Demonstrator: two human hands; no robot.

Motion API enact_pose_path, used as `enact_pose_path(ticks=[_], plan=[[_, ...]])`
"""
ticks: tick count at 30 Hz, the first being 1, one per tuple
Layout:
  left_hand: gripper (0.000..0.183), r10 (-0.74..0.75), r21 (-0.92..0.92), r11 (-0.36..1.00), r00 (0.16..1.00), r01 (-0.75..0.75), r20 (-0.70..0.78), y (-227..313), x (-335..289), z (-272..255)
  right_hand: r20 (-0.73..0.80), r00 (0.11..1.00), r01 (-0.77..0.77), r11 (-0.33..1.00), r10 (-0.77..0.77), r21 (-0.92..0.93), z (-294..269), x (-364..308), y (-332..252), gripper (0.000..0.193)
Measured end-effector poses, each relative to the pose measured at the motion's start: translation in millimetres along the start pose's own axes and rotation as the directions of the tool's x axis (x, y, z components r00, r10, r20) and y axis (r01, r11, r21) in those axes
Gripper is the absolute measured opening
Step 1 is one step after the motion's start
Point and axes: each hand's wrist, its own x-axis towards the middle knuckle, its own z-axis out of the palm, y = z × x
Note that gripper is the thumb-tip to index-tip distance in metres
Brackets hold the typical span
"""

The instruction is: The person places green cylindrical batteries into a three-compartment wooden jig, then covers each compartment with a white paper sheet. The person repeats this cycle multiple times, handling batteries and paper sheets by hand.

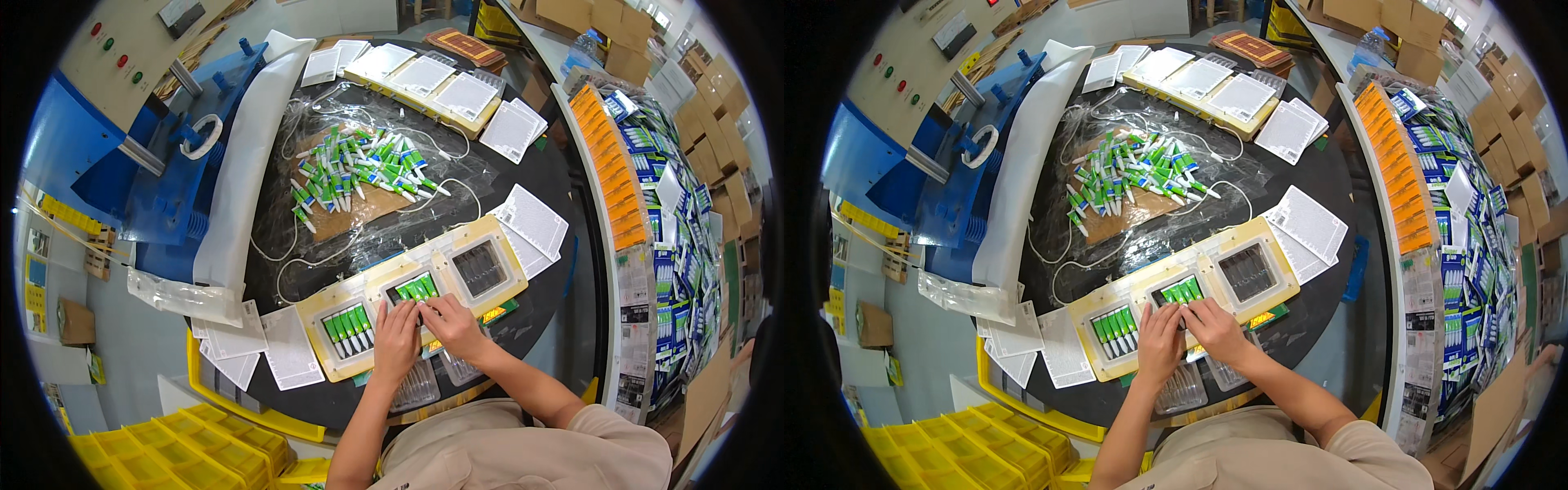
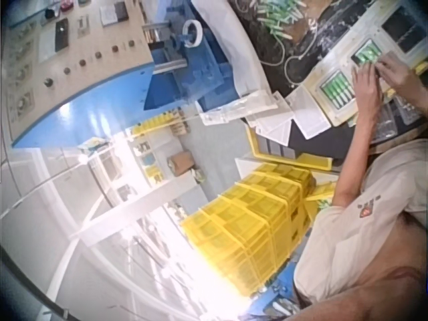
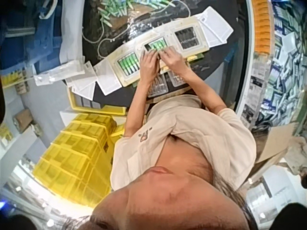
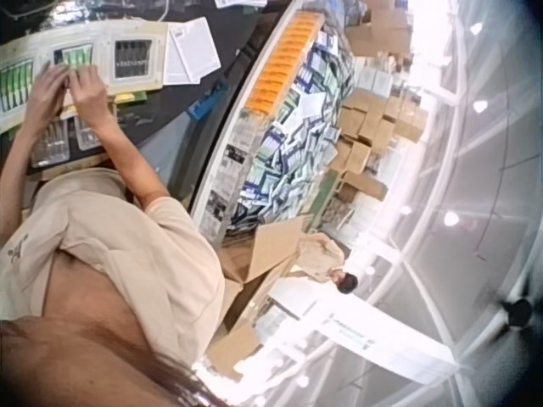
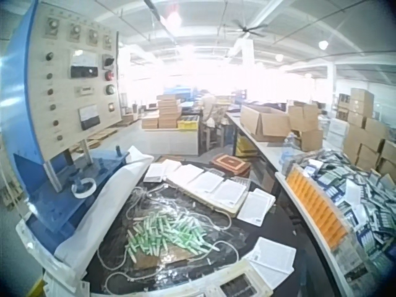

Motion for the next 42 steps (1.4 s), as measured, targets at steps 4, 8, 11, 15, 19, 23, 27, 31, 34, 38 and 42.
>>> enact_pose_path(ticks=[4, 8, 11, 15, 19, 23, 27, 31, 34, 38, 42], plan=[[0.043, -0.031, -0.089, 0.996, 0.999, 0.028, -0.034, 1, -1, -7, 0.038, 0.996, -0.078, 0.996, 0.076, 0.035, -1, 1, -10, 0.028], [0.037, -0.057, -0.067, 0.996, 0.995, 0.051, -0.085, -4, 4, -20, -0.050, 0.994, -0.098, 0.995, 0.098, 0.009, -11, 19, 1, 0.015], [0.029, -0.090, 0.101, 0.989, 0.986, 0.105, -0.139, -34, 35, -29, -0.134, 0.964, -0.231, 0.973, 0.229, -0.001, 3, 70, 49, 0.010], [0.027, -0.306, 0.037, 0.945, 0.918, 0.325, -0.251, -106, 119, -29, -0.099, 0.943, -0.325, 0.944, 0.317, -0.065, 60, 147, 117, 0.019], [0.034, -0.377, 0.195, 0.892, 0.910, 0.407, -0.174, -148, 185, -24, 0.087, 0.883, -0.443, 0.880, 0.461, -0.171, 102, 173, 138, 0.024], [0.033, -0.363, 0.421, 0.841, 0.931, 0.339, -0.025, -162, 210, -13, 0.150, 0.869, -0.448, 0.878, 0.472, -0.170, 84, 160, 133, 0.022], [0.023, -0.173, 0.529, 0.829, 0.982, 0.185, -0.071, -167, 203, -14, -0.011, 0.921, -0.389, 0.921, 0.389, -0.014, 28, 137, 115, 0.019], [0.020, -0.292, 0.087, 0.945, 0.935, 0.314, -0.202, -133, 159, -39, 0.131, 0.839, -0.541, 0.781, 0.528, 0.312, -20, 80, 63, 0.021], [0.028, -0.293, -0.108, 0.956, 0.918, 0.274, -0.268, -75, 96, -61, 0.137, 0.809, -0.578, 0.729, 0.572, 0.366, -36, 40, 29, 0.024], [0.024, -0.158, -0.007, 0.987, 0.944, 0.163, -0.288, -2, 21, -61, 0.126, 0.784, -0.611, 0.717, 0.608, 0.336, -42, 11, 6, 0.026], [0.033, -0.042, 0.062, 0.997, 0.982, 0.054, -0.186, 15, -6, -39, 0.109, 0.851, -0.519, 0.794, 0.513, 0.317, -38, 11, 2, 0.024]])
